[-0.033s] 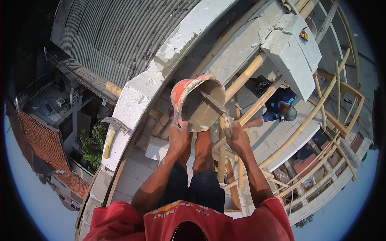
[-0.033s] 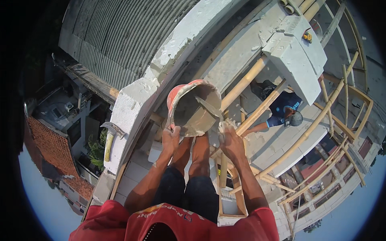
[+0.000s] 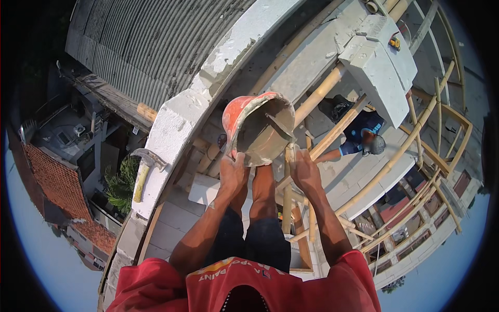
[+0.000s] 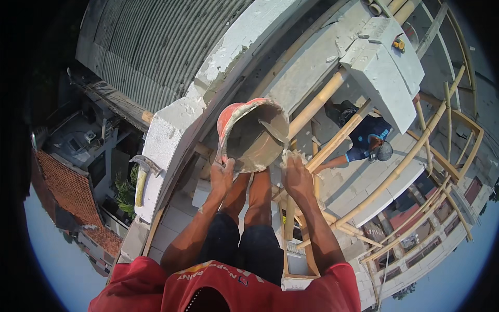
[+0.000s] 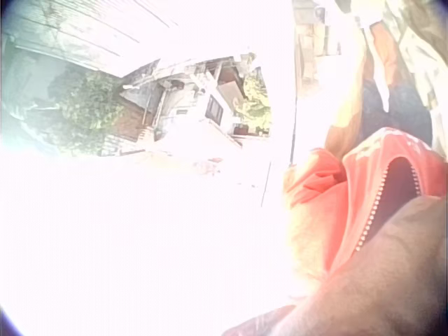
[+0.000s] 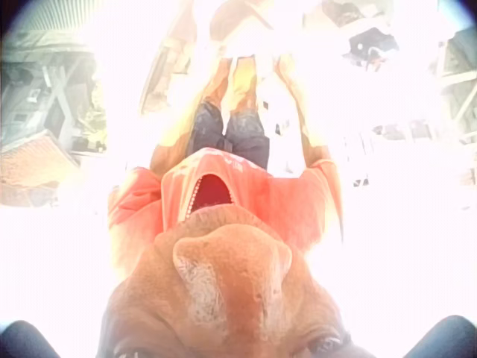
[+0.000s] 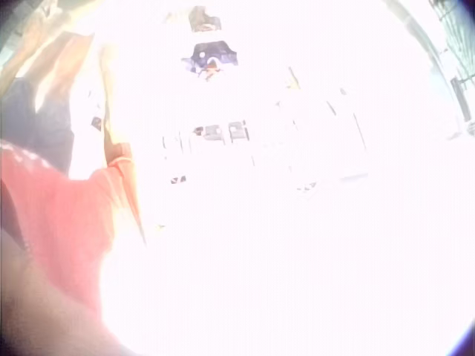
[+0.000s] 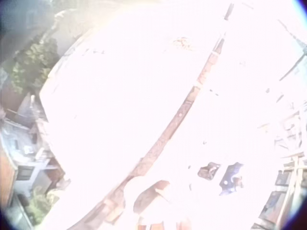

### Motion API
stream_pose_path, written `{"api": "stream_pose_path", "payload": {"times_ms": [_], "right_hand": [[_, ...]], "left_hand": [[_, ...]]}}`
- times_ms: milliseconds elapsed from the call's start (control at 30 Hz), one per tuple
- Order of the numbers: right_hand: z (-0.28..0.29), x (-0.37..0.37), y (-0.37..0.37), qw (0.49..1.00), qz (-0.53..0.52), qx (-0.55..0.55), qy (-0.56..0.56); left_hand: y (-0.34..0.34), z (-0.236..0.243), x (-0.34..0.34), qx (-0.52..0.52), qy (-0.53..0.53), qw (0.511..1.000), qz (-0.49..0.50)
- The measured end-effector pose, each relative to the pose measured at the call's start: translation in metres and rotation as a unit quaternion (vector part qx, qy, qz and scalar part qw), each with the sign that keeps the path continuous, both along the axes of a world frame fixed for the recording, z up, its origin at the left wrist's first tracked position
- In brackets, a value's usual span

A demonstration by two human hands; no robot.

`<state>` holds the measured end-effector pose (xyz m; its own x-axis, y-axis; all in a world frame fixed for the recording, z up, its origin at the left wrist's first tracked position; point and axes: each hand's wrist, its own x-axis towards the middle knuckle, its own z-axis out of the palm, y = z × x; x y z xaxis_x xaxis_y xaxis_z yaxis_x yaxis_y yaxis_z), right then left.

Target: The person applies mortar from a bucket to a wall edge using a trowel, lifts a white concrete block into position, and taps the block with a hammer to level it.

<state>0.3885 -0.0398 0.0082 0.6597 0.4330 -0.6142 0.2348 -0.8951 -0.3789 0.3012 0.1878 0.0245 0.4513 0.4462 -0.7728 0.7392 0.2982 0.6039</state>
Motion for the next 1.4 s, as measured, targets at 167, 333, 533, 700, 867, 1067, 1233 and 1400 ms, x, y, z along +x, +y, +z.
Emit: {"api": "stream_pose_path", "payload": {"times_ms": [167,333,533,700,867,1067,1233,1400], "right_hand": [[0.002,-0.001,0.075,0.996,0.028,-0.081,-0.001],[0.0,-0.005,0.072,0.992,0.031,0.06,0.109],[0.027,0.036,0.037,0.866,-0.272,0.107,0.405],[0.008,0.023,0.0,0.763,-0.382,0.162,0.497],[0.031,0.034,0.004,0.735,-0.42,0.19,0.498],[0.056,0.045,0.008,0.73,-0.435,0.226,0.476],[0.076,0.064,0.053,0.901,-0.251,0.151,0.321],[0.05,0.071,0.121,0.985,0.018,0.168,0.035]], "left_hand": [[-0.001,-0.013,0.016,0.012,0.011,0.999,-0.032],[0.02,-0.039,0.006,0.033,0.032,0.996,-0.072],[0.029,-0.039,0.02,-0.062,-0.045,0.997,-0.011],[0.038,-0.06,0.014,-0.045,-0.029,0.997,-0.053],[0.043,-0.062,0.011,-0.028,-0.033,0.998,-0.04],[0.049,-0.065,0.004,-0.009,0.013,0.999,-0.045],[0.05,-0.08,-0.028,-0.032,0.051,0.997,-0.041],[0.046,-0.086,-0.068,-0.067,0.09,0.993,-0.043]]}}
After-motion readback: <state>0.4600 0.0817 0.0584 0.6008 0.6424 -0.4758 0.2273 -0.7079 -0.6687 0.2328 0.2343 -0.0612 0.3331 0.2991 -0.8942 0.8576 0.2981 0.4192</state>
